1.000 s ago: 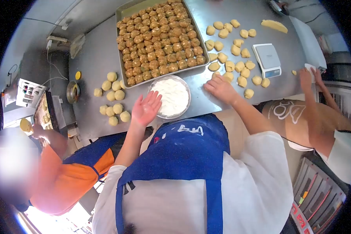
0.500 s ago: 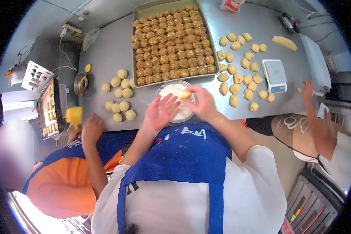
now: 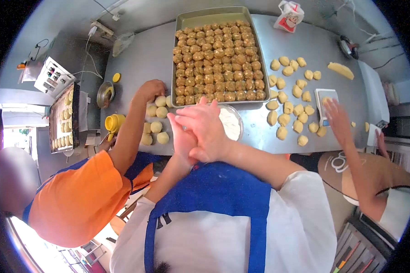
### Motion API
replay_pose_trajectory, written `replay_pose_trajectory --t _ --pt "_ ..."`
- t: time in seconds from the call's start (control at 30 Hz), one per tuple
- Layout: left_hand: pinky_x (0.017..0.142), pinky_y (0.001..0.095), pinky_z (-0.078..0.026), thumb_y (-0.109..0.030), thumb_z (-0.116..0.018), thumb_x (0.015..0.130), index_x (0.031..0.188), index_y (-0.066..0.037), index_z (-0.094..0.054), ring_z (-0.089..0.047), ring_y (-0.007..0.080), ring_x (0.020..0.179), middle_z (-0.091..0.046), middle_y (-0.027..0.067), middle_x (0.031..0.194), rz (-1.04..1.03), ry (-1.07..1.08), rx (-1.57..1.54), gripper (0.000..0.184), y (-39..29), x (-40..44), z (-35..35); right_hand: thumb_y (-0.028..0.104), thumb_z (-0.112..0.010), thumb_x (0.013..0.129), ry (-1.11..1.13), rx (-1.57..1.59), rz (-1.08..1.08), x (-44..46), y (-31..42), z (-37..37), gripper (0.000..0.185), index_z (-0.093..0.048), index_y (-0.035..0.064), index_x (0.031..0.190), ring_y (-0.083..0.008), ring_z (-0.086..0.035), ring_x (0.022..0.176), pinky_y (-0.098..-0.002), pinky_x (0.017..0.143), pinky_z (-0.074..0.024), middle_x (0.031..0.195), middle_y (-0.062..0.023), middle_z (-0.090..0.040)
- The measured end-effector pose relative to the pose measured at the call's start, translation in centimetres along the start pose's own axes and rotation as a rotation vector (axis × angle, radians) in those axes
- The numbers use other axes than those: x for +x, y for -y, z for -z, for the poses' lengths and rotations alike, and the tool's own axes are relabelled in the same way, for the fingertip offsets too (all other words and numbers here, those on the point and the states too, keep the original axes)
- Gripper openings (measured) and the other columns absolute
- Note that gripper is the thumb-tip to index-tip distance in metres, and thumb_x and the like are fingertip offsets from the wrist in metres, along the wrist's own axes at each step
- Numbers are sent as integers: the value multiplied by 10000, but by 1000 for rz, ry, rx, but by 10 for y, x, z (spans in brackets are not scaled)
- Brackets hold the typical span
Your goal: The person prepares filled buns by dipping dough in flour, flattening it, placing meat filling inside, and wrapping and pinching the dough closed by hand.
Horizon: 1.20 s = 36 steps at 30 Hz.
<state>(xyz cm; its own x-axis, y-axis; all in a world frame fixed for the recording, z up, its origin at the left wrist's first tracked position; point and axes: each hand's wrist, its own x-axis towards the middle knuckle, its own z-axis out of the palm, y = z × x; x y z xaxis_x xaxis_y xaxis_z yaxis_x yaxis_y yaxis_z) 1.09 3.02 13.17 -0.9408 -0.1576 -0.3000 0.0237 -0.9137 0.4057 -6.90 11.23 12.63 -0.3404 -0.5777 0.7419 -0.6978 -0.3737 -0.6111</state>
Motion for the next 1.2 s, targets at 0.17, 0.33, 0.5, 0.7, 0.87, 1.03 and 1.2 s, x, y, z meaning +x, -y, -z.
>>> replay_pose_trajectory --t 0.17,0.33,0.5,0.7,0.87,1.03,1.2 --pt "1173 422 -316 -832 -201 903 1540 -101 -284 -358 260 1440 -363 82 1547 -3 30 -6 973 -6 13 37 149 -598 856 -21 54 -416 8 -16 -20 398 -609 60 1244 -331 -489 1236 -475 1084 -329 1185 -160 -607" --pt "1130 398 -369 -809 -232 919 1506 -133 -325 -412 241 1391 -409 63 1494 -70 -20 -22 900 13 -3 29 217 -650 788 115 53 -351 20 -6 -3 309 -679 63 1054 -268 -575 747 -400 907 -390 757 -67 -605" --pt "1076 389 -425 -803 -267 921 1438 -148 -395 -474 219 1331 -474 53 1424 -182 -97 -17 844 15 -18 6 316 -658 820 205 -49 -232 37 12 2 248 -633 87 728 -286 -530 593 -373 772 -454 631 -83 -571" --pt "1086 413 -415 -953 -261 764 1499 -55 -324 -467 273 1343 -458 125 1455 166 -58 8 1162 -2 -8 -5 288 -460 935 136 428 -728 47 -11 12 326 -686 63 1000 -295 -576 800 -397 892 -435 982 -110 -668" --pt "1132 432 -374 -1023 -241 654 1582 -61 -166 -366 316 1436 -314 153 1576 301 73 383 1340 -33 -16 -14 205 -607 868 215 -93 -194 48 -7 35 188 -697 88 985 -323 -604 1105 -473 1041 -383 1077 -85 -680" --pt "1221 467 -214 -998 -339 668 1566 -76 -238 -194 308 1512 -260 167 1600 -237 218 -243 1291 -29 3 -33 251 -795 747 69 -220 112 38 22 50 312 -700 127 1017 -234 -684 717 -325 609 -536 852 -56 -699" --pt "1148 461 -366 -679 -454 954 1425 -47 -451 -474 288 1348 -516 125 1428 -78 51 -289 788 10 22 54 358 -764 799 275 -216 -443 43 -61 70 331 -719 128 1033 -251 -689 652 -373 586 -532 776 -67 -714"
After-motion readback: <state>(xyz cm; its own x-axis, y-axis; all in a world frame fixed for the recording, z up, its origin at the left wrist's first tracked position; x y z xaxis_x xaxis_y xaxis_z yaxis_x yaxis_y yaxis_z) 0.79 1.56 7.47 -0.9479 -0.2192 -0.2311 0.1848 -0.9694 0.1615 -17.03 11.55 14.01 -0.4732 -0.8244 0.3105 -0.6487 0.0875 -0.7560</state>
